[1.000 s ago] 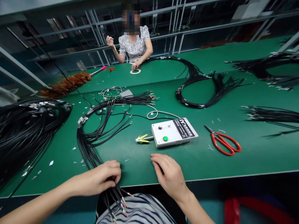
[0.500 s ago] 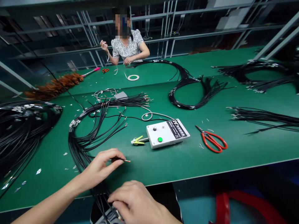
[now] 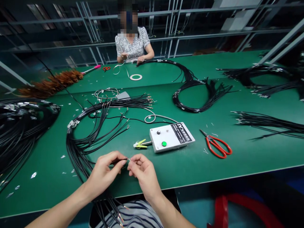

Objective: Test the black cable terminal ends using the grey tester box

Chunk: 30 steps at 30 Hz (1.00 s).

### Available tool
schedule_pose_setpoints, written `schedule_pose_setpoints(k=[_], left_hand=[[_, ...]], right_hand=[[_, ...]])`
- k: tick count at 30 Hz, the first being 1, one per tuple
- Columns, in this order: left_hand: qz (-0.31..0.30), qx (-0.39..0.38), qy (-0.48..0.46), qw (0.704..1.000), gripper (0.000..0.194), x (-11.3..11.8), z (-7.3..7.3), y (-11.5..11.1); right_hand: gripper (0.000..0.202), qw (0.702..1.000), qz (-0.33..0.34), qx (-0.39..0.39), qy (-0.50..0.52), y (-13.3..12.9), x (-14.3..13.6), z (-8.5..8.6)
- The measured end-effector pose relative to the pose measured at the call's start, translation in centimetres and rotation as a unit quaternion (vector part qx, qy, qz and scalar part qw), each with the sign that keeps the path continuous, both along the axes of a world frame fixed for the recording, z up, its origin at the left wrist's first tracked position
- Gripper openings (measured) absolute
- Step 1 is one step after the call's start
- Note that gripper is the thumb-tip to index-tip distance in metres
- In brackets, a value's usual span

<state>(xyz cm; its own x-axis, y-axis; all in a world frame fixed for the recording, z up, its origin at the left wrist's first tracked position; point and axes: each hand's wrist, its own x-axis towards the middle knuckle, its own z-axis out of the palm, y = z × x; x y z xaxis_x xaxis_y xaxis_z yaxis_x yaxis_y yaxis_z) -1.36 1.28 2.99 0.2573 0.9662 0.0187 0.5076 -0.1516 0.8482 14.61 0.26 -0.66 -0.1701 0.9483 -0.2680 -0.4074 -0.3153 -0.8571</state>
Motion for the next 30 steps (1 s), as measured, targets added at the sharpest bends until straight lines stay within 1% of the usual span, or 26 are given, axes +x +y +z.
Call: schedule_pose_setpoints(k=[2, 4, 7, 10, 14, 16, 19, 22, 26, 30], left_hand=[[0.015, -0.008, -0.011, 1.000, 0.019, 0.2, -0.3, -0.2], [0.024, -0.012, -0.017, 0.999, 0.018, 0.3, -0.5, -0.3], [0.031, -0.008, -0.021, 0.999, 0.017, 0.3, -0.6, -0.4], [0.031, -0.008, -0.024, 0.999, 0.017, 0.2, -0.5, -0.4], [0.022, -0.008, -0.016, 1.000, 0.018, 0.3, -0.4, -0.5], [0.016, -0.002, -0.015, 1.000, 0.014, 0.4, -0.3, -0.6], [0.005, 0.010, -0.018, 1.000, 0.009, 0.6, -0.1, -0.7], [0.009, 0.024, -0.020, 0.999, 0.012, 0.7, -0.1, -0.7], [0.028, 0.008, -0.036, 0.999, 0.015, 0.8, -0.3, -0.9], [0.025, -0.012, -0.039, 0.999, 0.017, 0.8, -0.3, -1.1]], right_hand=[[0.027, 1.000, -0.017, -0.002, 0.002, -0.2, -0.1, -0.6], [0.027, 1.000, -0.022, 0.006, 0.002, -0.3, 0.1, -0.7], [0.026, 0.999, -0.009, 0.025, -0.018, -0.1, 0.8, -0.5], [0.023, 0.999, -0.011, 0.025, -0.029, -0.1, 1.2, -0.1], [0.019, 0.999, -0.031, 0.025, -0.031, 0.0, 0.9, 0.2], [0.018, 0.998, -0.034, 0.027, -0.034, -0.1, 0.8, 0.3], [0.018, 0.998, -0.034, 0.032, -0.038, -0.1, 0.7, 0.3], [0.018, 0.998, -0.025, 0.039, -0.046, -0.2, 1.0, 0.3], [0.021, 0.998, -0.025, 0.037, -0.045, 0.0, 1.5, 0.3], [0.022, 1.000, -0.016, 0.022, -0.012, 0.4, 1.5, 0.7]])
